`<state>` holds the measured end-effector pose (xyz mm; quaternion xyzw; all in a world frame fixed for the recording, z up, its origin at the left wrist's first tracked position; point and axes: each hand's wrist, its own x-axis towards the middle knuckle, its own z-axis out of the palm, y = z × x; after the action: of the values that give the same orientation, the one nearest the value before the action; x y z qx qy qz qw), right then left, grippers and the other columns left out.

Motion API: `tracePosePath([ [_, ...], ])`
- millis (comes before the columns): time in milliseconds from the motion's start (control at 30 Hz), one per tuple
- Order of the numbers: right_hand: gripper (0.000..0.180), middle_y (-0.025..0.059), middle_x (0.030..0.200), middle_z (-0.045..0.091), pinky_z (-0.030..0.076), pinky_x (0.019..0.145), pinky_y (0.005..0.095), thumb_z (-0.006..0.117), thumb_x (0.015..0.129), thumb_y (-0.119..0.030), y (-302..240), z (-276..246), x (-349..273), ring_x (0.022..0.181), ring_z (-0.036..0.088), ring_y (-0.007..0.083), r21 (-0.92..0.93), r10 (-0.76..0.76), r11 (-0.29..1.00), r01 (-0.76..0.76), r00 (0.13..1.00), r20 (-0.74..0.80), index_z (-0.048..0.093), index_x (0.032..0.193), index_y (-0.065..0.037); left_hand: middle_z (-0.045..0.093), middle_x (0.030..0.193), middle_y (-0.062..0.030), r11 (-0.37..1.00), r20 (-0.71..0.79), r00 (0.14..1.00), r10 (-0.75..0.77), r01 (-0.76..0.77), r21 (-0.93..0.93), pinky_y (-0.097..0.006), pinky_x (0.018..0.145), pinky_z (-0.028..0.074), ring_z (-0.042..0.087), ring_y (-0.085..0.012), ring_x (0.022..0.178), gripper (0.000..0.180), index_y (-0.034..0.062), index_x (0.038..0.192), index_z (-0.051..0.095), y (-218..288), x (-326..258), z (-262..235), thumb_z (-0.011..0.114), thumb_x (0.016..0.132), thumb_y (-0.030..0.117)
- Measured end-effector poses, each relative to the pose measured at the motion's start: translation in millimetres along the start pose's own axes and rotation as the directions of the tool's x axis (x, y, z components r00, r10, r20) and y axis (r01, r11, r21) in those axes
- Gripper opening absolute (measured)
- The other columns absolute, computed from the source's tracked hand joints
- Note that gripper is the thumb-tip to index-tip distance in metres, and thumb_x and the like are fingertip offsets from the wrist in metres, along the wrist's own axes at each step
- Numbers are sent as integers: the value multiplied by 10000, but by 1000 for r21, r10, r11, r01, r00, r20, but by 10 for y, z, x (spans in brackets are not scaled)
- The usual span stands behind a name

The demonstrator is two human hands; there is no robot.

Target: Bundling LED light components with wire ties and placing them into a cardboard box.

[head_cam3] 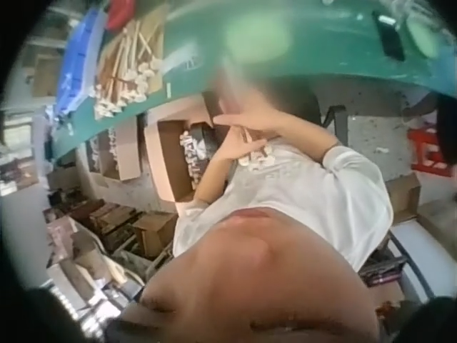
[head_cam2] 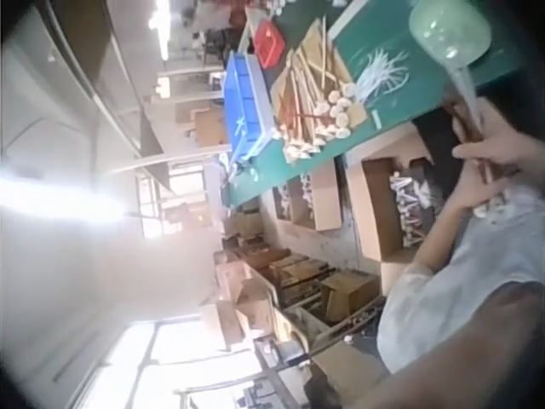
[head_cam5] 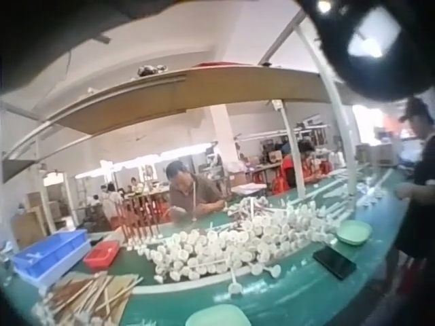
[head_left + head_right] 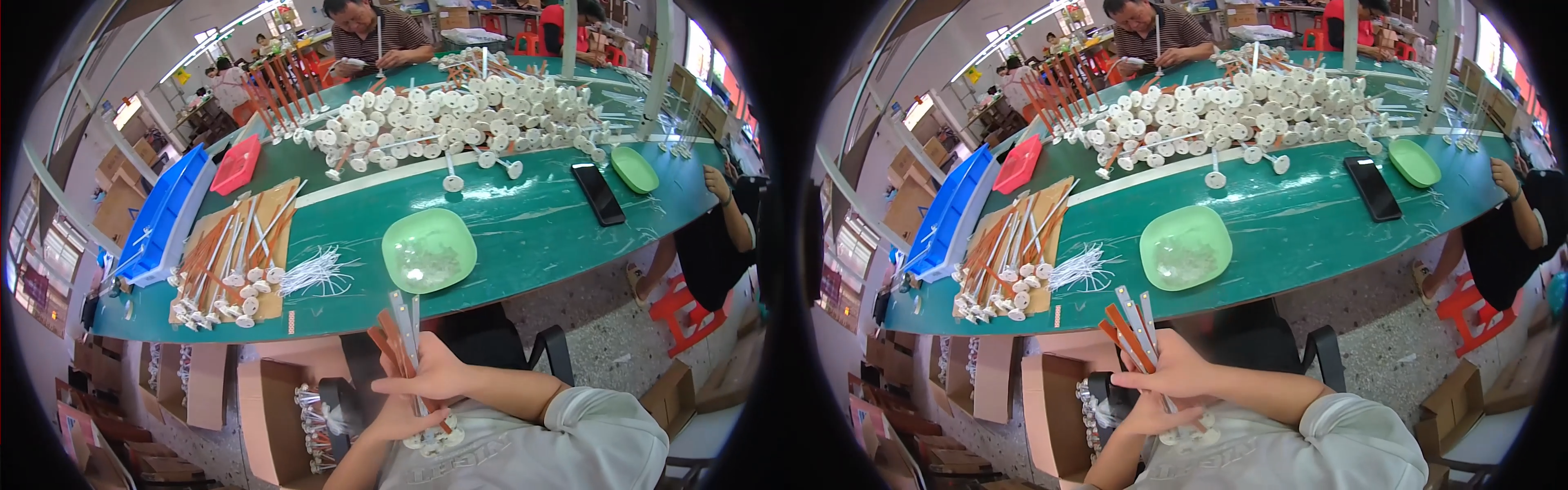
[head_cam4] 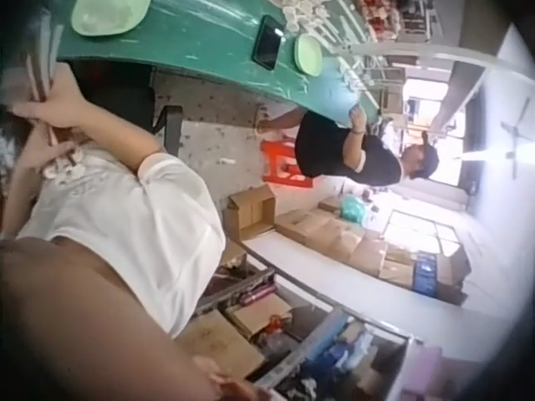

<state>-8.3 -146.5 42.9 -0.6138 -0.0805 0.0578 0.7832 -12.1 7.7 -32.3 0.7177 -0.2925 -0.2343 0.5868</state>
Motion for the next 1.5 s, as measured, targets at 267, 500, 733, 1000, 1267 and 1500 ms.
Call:
tracePosePath([
  [267, 281, 3, 720, 567, 437, 595, 240, 805, 731, -129, 107, -74, 18, 661, 538, 73, 404, -119, 904, -139, 827, 550, 563, 859, -65, 628, 827, -83, 973, 483, 871, -85, 176, -146, -314, 726, 537, 633, -174, 832, 260, -8, 945, 596, -106, 17, -203, 741, 746, 77],
  [500, 287, 23, 843, 596, 447, 614, 236, 704, 856, -163, 207, 4, 109, 704, 549, 70, 245, 155, 879, -409, 731, 665, 541, 1083, -97, 611, 1020, -143, 910, 544, 829, 132, 116, -398, -355, 749, 580, 645, -197, 906, 396, -24, 1145, 532, -215, 54, -222, 660, 772, -55],
  [733, 331, 54, 949, 613, 478, 679, 260, 636, 925, -236, 24, 150, 115, 826, 566, 82, 83, 1, 996, -14, 988, 154, 509, 1143, -21, 597, 893, -60, 968, 53, 997, -60, 71, -239, -260, 628, 492, 605, -130, 751, 260, -3, 1147, 489, 63, -52, -236, 525, 918, 115],
  [1000, 192, 26, 676, 561, 450, 494, 249, 634, 917, -191, -21, 181, 378, 575, 549, 86, -70, 15, 998, 1, 973, 229, 533, 909, -28, 553, 856, -67, 889, 110, 993, 31, 23, -458, -274, 700, 457, 550, -142, 794, 375, -23, 1162, 446, 11, -42, -197, 328, 1019, 303],
  [1267, 135, 39, 701, 605, 473, 537, 261, 581, 927, -137, 92, 218, 609, 610, 585, 107, -135, 83, 990, -40, 943, 324, 588, 859, -21, 480, 763, -40, 720, 32, 996, 83, -37, -693, -274, 631, 423, 487, -137, 691, 433, 35, 964, 453, -66, -92, -201, 366, 1011, 457],
  [1500, 217, 71, 759, 651, 504, 622, 285, 604, 932, -219, 69, 326, 907, 678, 613, 121, -302, -184, 929, 213, 975, 124, 609, 963, -5, 356, 596, -2, 615, -400, 911, -97, -261, -744, -270, 481, 329, 344, -119, 486, 425, 94, 866, 438, -59, -86, -432, 368, 1002, 491],
])
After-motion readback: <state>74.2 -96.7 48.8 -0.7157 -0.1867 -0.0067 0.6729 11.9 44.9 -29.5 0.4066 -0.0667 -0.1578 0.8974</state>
